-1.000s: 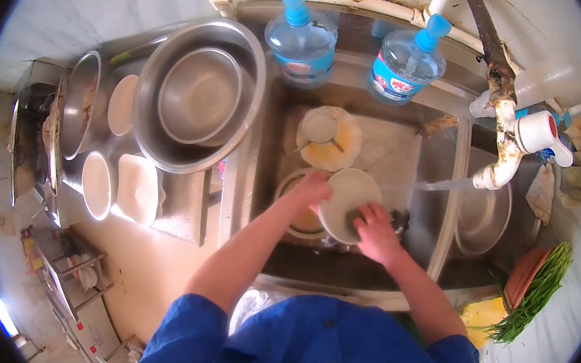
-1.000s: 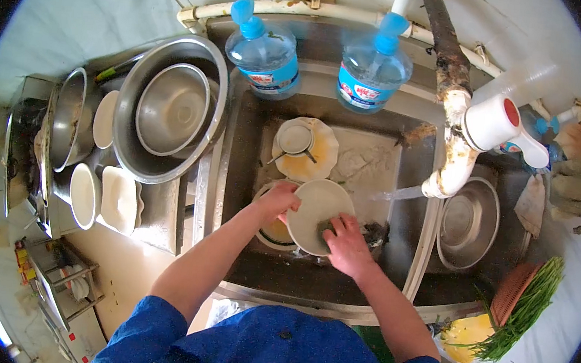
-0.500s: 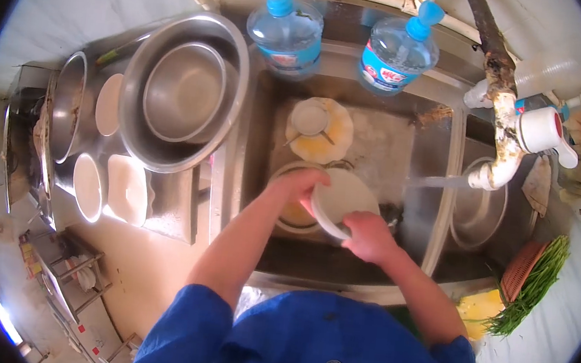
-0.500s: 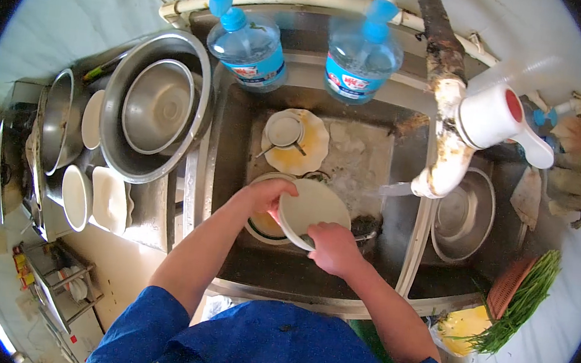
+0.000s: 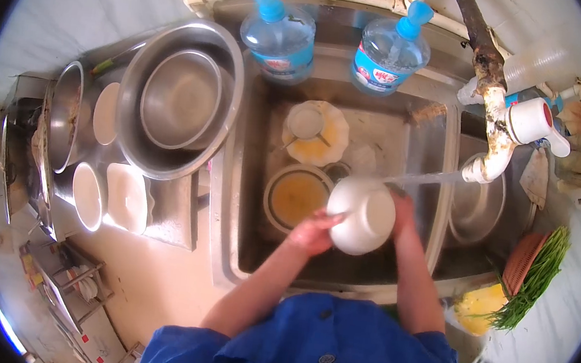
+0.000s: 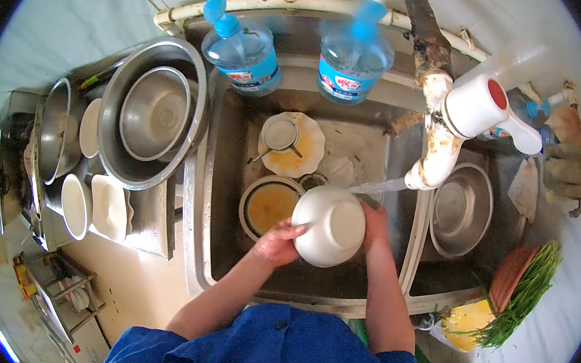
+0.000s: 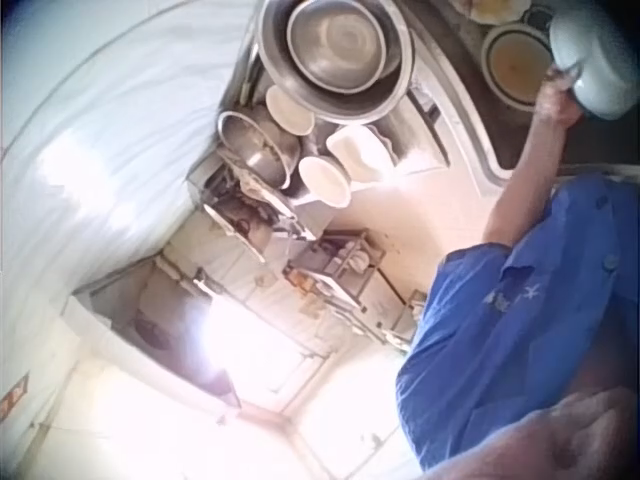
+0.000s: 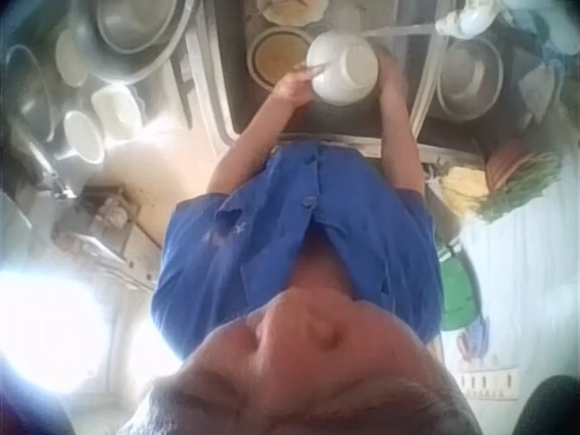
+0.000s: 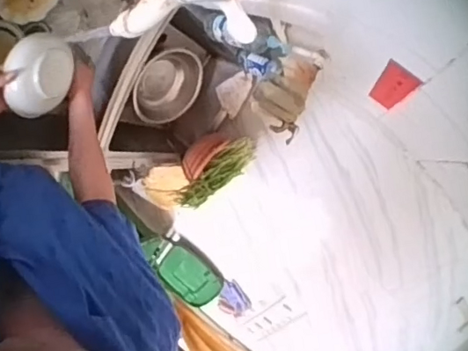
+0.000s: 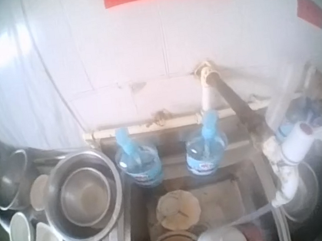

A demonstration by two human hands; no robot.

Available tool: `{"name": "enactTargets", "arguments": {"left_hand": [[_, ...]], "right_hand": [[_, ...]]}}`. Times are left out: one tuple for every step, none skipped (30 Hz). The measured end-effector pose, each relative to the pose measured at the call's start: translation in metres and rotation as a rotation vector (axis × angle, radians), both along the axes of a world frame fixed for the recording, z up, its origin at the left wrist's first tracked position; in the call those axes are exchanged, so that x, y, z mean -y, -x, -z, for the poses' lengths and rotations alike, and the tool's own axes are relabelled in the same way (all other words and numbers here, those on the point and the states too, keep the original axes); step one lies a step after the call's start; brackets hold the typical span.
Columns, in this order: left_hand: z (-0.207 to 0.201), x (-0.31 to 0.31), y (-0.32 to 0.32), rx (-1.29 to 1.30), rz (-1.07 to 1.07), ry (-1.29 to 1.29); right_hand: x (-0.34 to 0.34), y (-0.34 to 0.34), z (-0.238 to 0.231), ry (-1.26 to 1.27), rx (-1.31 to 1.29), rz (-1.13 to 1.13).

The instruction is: Wash a variety of bowls and plates in a sink using a sponge and running water.

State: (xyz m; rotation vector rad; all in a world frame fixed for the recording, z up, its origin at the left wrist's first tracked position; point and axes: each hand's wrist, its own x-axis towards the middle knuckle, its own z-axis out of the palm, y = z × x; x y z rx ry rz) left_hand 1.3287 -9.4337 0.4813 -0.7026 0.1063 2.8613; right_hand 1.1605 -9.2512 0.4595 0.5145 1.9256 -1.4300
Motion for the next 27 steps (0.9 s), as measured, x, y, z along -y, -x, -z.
{"name": "enactTargets", "arguments": {"left_hand": [[-0.001, -0.007, 0.009, -0.005, 0.002, -0.001], [-0.001, -0.011, 0.02, -0.012, 0.029, 0.095], [-0.001, -0.014, 0.03, -0.018, 0.058, 0.192], [0.003, -0.011, 0.032, 0.047, 0.108, 0.282], [0.009, -0.01, 0.033, 0.05, 0.107, 0.286], [0.02, -0.01, 0.034, 0.057, 0.288, 0.644], [0.033, -0.01, 0.032, 0.07, 0.468, 1.004], [0.048, -0.018, 0.026, 0.054, 0.333, 1.04], [0.037, -0.019, 0.027, 0.049, 0.345, 1.038], [0.006, -0.016, 0.029, -0.038, 0.535, 1.186], [-0.023, -0.012, 0.029, -0.123, 0.72, 1.332], [-0.044, -0.018, 0.024, -0.152, 0.622, 1.024], [-0.057, -0.025, 0.021, -0.177, 0.631, 1.027], [-0.06, -0.017, 0.004, -0.232, 0.597, 1.018], [-0.061, -0.009, -0.014, -0.288, 0.561, 1.01], [-0.064, -0.012, -0.016, -0.384, 0.414, 1.015], [-0.067, -0.016, -0.024, -0.457, 0.27, 1.011], [-0.078, -0.013, -0.026, -0.365, 0.368, 0.856], [-0.075, -0.014, -0.027, -0.354, 0.354, 0.865], [-0.066, -0.016, -0.025, -0.376, 0.244, 1.032], [-0.055, -0.019, -0.022, -0.417, 0.133, 1.177], [-0.046, -0.024, -0.022, -0.401, 0.115, 1.185], [-0.038, -0.029, -0.025, -0.293, 0.193, 1.469], [-0.035, -0.029, -0.03, -0.182, 0.279, 1.744], [-0.034, -0.021, -0.033, -0.174, 0.273, 1.75], [-0.033, -0.01, -0.035, -0.197, 0.232, 1.682], [-0.034, -0.001, -0.039, -0.225, 0.199, 1.607]], "right_hand": [[-0.006, -0.01, 0.003, -0.001, -0.005, 0.002], [-0.014, -0.023, 0.01, -0.007, -0.158, 0.16], [-0.022, -0.033, 0.017, -0.012, -0.312, 0.32], [-0.013, -0.045, -0.002, -0.042, -0.331, 0.215], [-0.002, -0.059, -0.013, -0.037, -0.327, 0.215], [0.01, -0.072, -0.023, -0.05, -0.444, 0.026], [0.026, -0.085, -0.033, -0.056, -0.556, -0.168], [0.053, -0.093, -0.049, -0.113, -0.739, -0.373], [0.068, -0.089, -0.055, -0.194, -0.917, -0.563], [0.067, -0.073, -0.042, -0.206, -0.953, -0.593], [0.065, -0.05, -0.041, -0.267, -0.742, -0.666], [0.039, -0.014, -0.004, -0.163, -0.31, -0.532], [0.016, 0.011, 0.03, -0.055, 0.108, -0.378], [0.026, -0.007, 0.01, 0.191, 0.277, -0.237], [0.032, -0.034, -0.016, 0.427, 0.45, -0.087], [0.011, -0.039, 0.004, 0.511, 0.758, 0.112], [0.0, -0.076, 0.023, 0.606, 0.524, 0.276], [-0.017, -0.118, 0.04, 0.633, 0.241, 0.101], [-0.021, -0.145, 0.047, 0.656, -0.042, -0.078], [-0.003, -0.152, 0.04, 0.668, -0.027, -0.104], [0.014, -0.157, 0.017, 0.659, 0.063, 0.089], [0.038, -0.162, -0.018, 0.657, 0.167, 0.276], [0.061, -0.166, -0.052, 0.65, 0.266, 0.472], [0.075, -0.168, -0.074, 0.636, 0.357, 0.677], [0.081, -0.16, -0.084, 0.64, 0.361, 0.668], [0.083, -0.146, -0.089, 0.518, 0.301, 0.577], [0.083, -0.14, -0.092, 0.393, 0.238, 0.494]]}}
